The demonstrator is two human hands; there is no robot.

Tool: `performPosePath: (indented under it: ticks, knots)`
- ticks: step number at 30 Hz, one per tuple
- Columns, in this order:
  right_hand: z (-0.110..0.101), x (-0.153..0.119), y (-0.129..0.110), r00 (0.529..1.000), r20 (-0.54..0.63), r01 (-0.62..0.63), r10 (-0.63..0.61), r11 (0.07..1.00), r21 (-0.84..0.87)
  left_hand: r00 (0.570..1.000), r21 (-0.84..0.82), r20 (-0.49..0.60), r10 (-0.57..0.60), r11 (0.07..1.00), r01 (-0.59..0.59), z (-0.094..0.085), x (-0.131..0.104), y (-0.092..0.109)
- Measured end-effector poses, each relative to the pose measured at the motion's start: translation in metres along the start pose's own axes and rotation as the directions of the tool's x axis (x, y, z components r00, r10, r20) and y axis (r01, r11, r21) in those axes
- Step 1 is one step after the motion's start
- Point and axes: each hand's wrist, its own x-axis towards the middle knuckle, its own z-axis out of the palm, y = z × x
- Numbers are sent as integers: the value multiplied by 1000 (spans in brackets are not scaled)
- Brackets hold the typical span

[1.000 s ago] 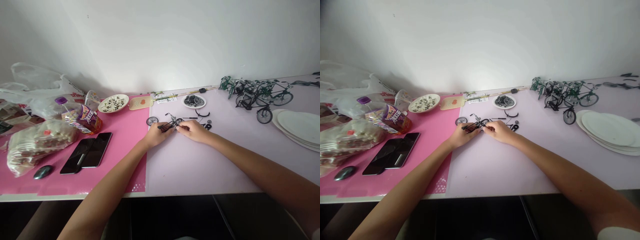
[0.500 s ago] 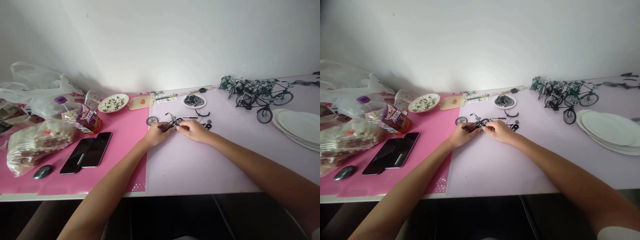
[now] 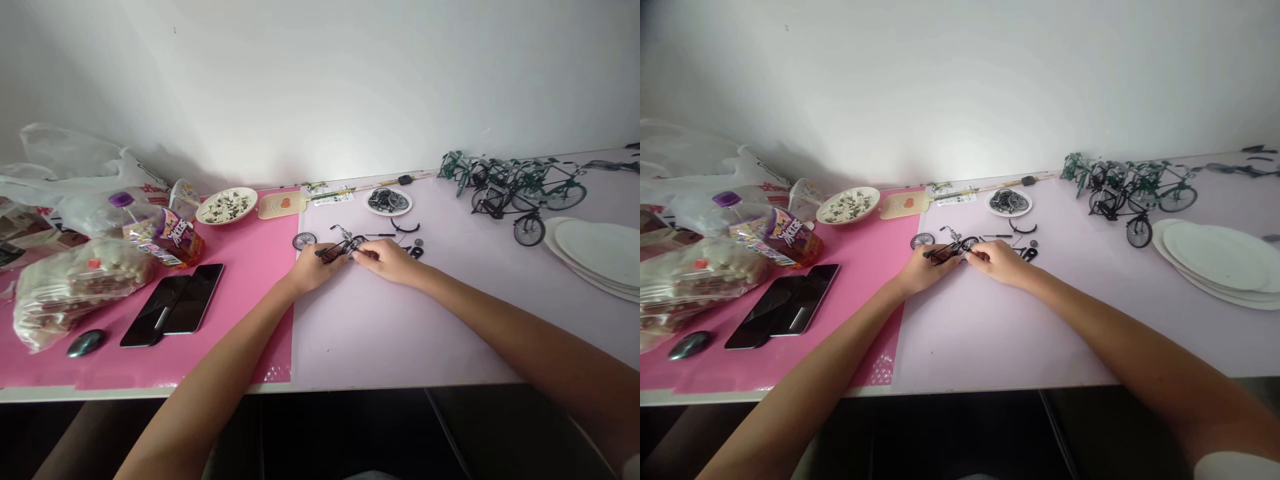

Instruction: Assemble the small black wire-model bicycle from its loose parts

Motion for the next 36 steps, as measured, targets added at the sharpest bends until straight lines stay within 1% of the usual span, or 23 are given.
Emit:
performPosePath:
  ticks: [15, 25, 36]
  knots:
    - [0, -1, -1, 1000, -12, -3, 3, 1000, -6, 1000, 4, 14, -11, 1000, 11, 0, 0, 0]
    - [0, -1, -1, 1000, -6, -2, 2, 1000, 5, 1000, -19, 12, -13, 1000, 13, 1, 1, -2]
    - [0, -1, -1, 1000, -3, -5, 5, 1000, 10, 1000, -8, 5, -10, 1000, 10, 2, 1, -5]
